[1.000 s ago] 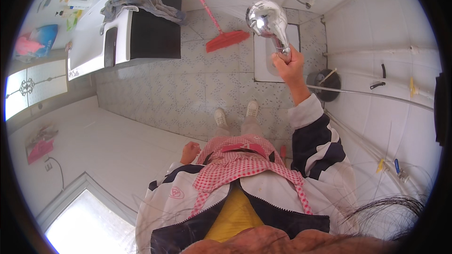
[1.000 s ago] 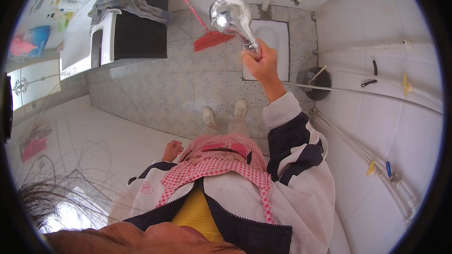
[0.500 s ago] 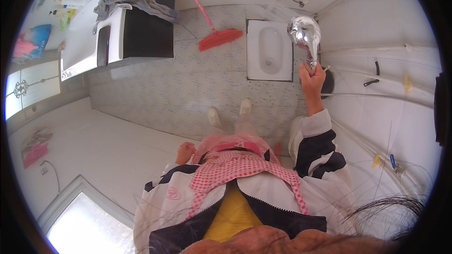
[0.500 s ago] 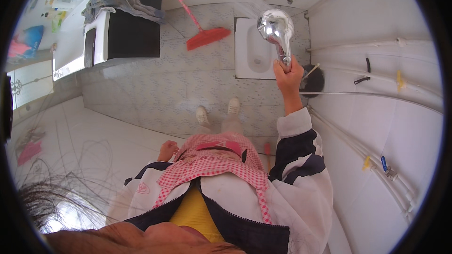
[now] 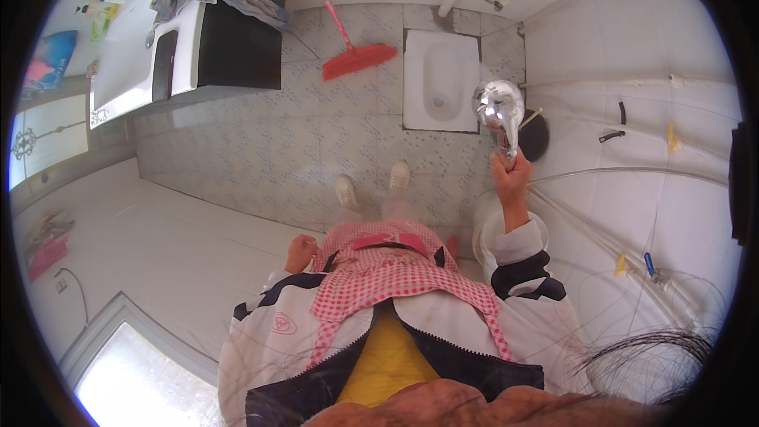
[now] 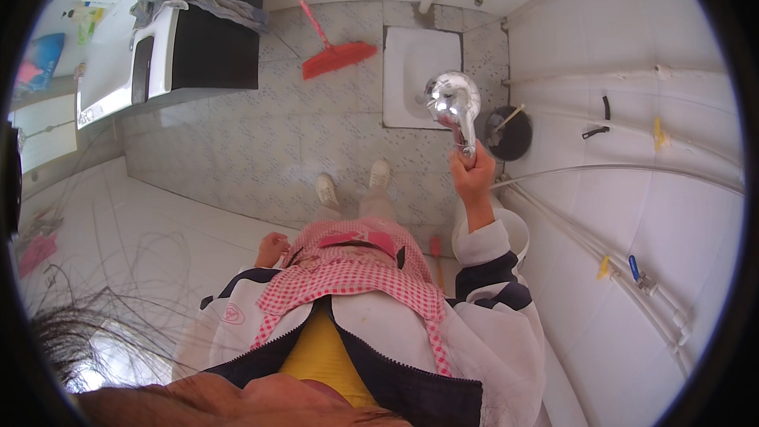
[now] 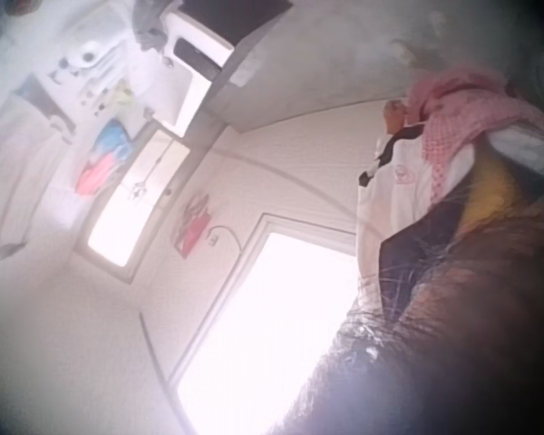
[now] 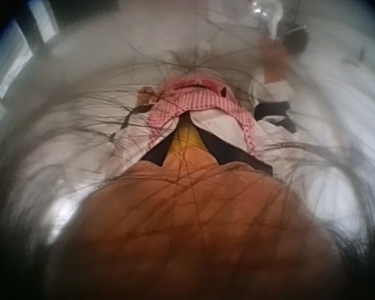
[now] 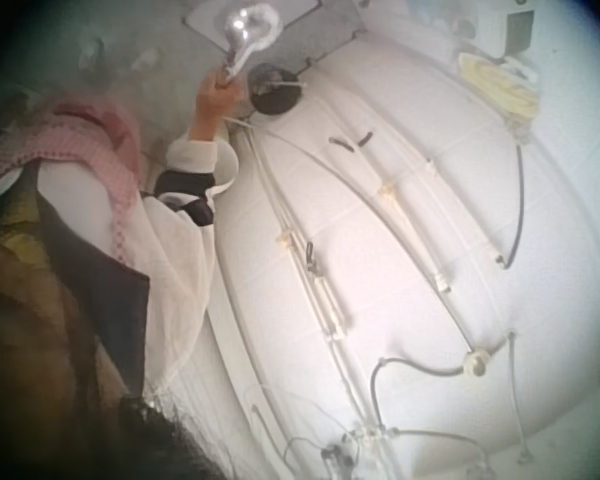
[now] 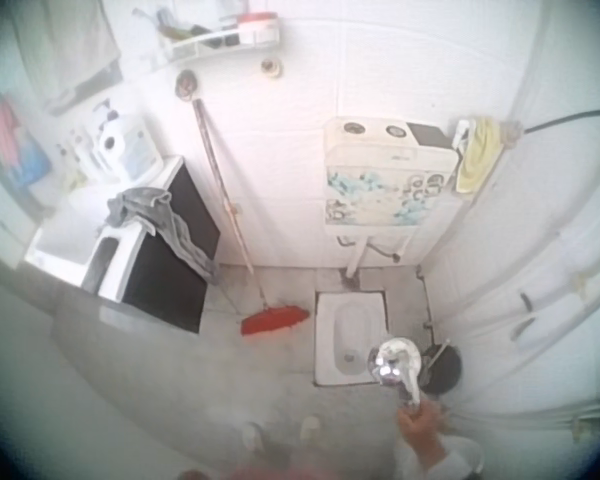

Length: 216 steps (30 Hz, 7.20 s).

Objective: The person sprays water from a handheld shower head onto the bathroom floor and squat toilet, then uses a squeegee to push water toward the drain. The person also wipes the water heater with a cloth and opens the bathroom door.

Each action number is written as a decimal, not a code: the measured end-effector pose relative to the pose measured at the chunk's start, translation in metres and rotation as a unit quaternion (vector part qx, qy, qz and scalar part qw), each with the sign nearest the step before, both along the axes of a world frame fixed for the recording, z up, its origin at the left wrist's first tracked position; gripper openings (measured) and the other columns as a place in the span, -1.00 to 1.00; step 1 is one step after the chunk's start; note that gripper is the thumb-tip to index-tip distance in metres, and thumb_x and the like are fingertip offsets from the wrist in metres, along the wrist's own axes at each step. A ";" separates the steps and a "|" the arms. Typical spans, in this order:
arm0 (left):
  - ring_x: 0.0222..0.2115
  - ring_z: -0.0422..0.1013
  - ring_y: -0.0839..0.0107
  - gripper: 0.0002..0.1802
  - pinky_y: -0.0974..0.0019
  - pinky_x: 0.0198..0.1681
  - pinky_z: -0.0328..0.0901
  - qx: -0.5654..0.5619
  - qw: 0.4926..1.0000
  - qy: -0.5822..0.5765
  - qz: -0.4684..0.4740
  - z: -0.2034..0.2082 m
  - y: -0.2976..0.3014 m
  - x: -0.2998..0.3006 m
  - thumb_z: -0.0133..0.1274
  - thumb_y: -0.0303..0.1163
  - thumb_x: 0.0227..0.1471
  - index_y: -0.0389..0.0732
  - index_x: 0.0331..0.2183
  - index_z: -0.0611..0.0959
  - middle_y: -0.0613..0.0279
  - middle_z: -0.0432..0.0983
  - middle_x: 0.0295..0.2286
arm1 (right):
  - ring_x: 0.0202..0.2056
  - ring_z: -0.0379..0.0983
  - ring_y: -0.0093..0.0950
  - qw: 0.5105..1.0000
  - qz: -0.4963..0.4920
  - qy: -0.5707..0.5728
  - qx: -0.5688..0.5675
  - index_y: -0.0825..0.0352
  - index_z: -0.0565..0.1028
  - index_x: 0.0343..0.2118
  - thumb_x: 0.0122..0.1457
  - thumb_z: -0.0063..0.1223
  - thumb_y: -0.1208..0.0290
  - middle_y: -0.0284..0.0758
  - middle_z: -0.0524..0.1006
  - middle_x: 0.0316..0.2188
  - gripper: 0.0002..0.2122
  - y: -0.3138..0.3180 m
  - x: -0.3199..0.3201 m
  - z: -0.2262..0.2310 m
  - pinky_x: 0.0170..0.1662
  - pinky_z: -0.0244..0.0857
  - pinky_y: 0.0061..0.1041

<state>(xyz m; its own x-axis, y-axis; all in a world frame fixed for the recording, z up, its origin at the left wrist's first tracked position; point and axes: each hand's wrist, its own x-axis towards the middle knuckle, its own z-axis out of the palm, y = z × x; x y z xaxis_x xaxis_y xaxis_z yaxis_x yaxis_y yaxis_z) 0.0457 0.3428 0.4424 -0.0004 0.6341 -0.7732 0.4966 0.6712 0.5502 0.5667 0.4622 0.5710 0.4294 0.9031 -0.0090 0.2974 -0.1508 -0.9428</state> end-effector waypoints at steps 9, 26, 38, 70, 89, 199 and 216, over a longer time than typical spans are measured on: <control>-0.57 0.49 0.41 -0.81 0.37 -0.53 0.39 -0.003 1.000 -0.009 0.030 0.000 -0.005 0.000 0.01 -0.43 -0.02 -0.33 -0.33 0.54 0.11 0.55 -0.58 | -0.68 0.04 -0.73 0.993 0.099 -0.001 -0.069 0.36 0.32 -0.57 -0.06 0.12 0.51 -0.50 0.15 -0.77 -0.83 -0.039 -0.035 -0.021 -0.63 0.01 -0.62; -0.55 0.47 0.45 -0.78 0.39 -0.47 0.36 0.072 0.996 0.008 -0.046 0.009 0.020 0.045 0.02 -0.42 -0.03 -0.34 -0.31 0.55 0.17 0.55 -0.55 | -0.74 0.28 -0.22 0.946 0.320 -0.025 -0.048 0.30 0.36 -0.58 -0.19 0.12 0.41 -0.19 0.29 -0.77 -0.84 -0.035 -0.108 -0.020 -0.64 0.16 -0.35; -0.58 0.45 0.47 -0.79 0.39 -0.51 0.34 0.087 0.994 0.041 -0.053 0.009 0.009 0.057 0.03 -0.43 -0.04 -0.37 -0.34 0.55 0.13 0.54 -0.58 | -0.69 0.36 -0.17 0.938 0.322 -0.108 -0.064 0.26 0.41 -0.53 -0.19 0.16 0.34 -0.20 0.35 -0.76 -0.81 -0.053 -0.086 -0.037 -0.62 0.20 -0.29; -0.50 0.46 0.50 -0.77 0.44 -0.47 0.35 0.104 0.986 -0.058 0.121 0.011 -0.021 -0.039 0.01 -0.38 0.05 -0.30 -0.25 0.53 0.18 0.55 -0.50 | -0.62 0.40 -0.12 0.860 0.450 -0.224 -0.081 0.25 0.37 -0.50 -0.10 0.11 0.17 -0.16 0.41 -0.72 -0.74 -0.043 -0.242 -0.004 -0.56 0.23 -0.17; -0.22 0.42 0.33 -0.55 0.29 -0.19 0.38 -0.052 0.895 -0.439 0.065 0.143 0.095 0.091 0.09 -0.22 0.04 -0.38 -0.14 0.48 0.11 0.46 -0.22 | -0.56 0.44 -0.13 0.925 0.281 -0.244 -0.071 0.23 0.39 -0.36 0.01 0.09 0.21 -0.17 0.48 -0.61 -0.76 -0.061 -0.254 0.016 -0.53 0.26 -0.18; -0.23 0.48 0.21 -0.71 0.19 -0.11 0.39 -0.060 0.928 -0.352 0.110 0.133 0.094 0.313 0.01 -0.40 0.04 -0.38 -0.20 0.48 -0.07 0.51 -0.25 | -0.49 0.48 -0.39 0.723 -0.636 0.164 0.213 0.52 0.30 -0.37 0.17 0.00 0.31 -0.15 0.45 -0.42 -0.71 -0.242 0.309 0.105 -0.33 0.52 -0.46; -0.22 0.47 0.19 -0.66 0.20 -0.09 0.37 -0.076 0.930 -0.334 0.129 0.130 0.093 0.309 0.01 -0.37 0.03 -0.40 -0.18 0.47 -0.09 0.50 -0.24 | -0.77 0.17 -0.68 0.607 -0.160 0.550 0.551 0.32 0.29 -0.56 0.07 -0.09 0.45 -0.39 0.42 -0.56 -0.87 -0.208 0.313 0.158 -0.66 0.14 -0.71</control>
